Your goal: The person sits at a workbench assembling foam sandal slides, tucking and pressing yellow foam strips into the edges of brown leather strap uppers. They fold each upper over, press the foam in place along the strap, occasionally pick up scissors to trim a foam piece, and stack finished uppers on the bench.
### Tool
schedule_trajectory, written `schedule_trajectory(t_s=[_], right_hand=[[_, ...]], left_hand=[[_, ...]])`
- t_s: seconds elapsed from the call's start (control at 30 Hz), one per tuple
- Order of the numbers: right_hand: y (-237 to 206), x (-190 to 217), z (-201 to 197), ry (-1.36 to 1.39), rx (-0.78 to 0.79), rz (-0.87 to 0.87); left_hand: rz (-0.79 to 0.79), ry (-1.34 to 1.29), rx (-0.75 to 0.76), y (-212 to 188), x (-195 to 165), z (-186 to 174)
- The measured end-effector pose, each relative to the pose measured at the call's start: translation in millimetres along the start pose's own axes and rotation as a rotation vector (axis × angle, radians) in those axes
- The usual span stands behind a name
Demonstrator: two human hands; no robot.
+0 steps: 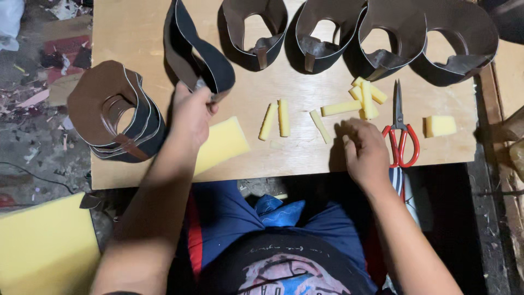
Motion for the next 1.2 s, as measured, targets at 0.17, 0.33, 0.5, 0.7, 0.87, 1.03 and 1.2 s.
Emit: schedule_trajectory(t_s=[0.17, 0.33, 0.5, 0.7, 0.87, 1.03, 1.2], right_hand=[[40.2, -15.2, 14.1, -0.191, 0.135, -0.061], [46.2, -12.6, 14.7, -0.249, 0.155, 0.096], [-3.7, 16.3, 29.9, 0.916, 0.166, 0.755], [-33.5, 53.0, 42.2, 0.947, 0.088, 0.594], [-33.7, 45.5, 26.7, 0.780, 0.106, 0.471], [-48.0, 46.0, 38.4, 0.500, 0.225, 0.510], [-55.3, 42.4, 46.5, 0.543, 0.275, 0.521]], left_hand=[[0.087, -0.099, 0.232, -86.4, 31.2, 19.3], [0.091, 0.020, 0.289, -147.7, 50.2, 34.8], [0.409, 0.398, 0.111, -169.3, 38.3, 48.2], [1.124, 0.857, 0.179, -211.8, 8.5, 66.6], [1.081, 0.883, 0.244, -198.9, 7.7, 56.9], [0.057, 0.441, 0.446, -187.0, 57.9, 55.4], [-0.297, 0.407, 0.398, -176.1, 120.7, 60.7]])
Point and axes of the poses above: each hand's wrist, its own y-axis towards the middle knuckle, its own z-axis out of the palm, x = y × z, the point moved 4 cm from there along y, towards the middle knuckle, and after that the axes turned 12 degrees about y, right-handed, at the moved point
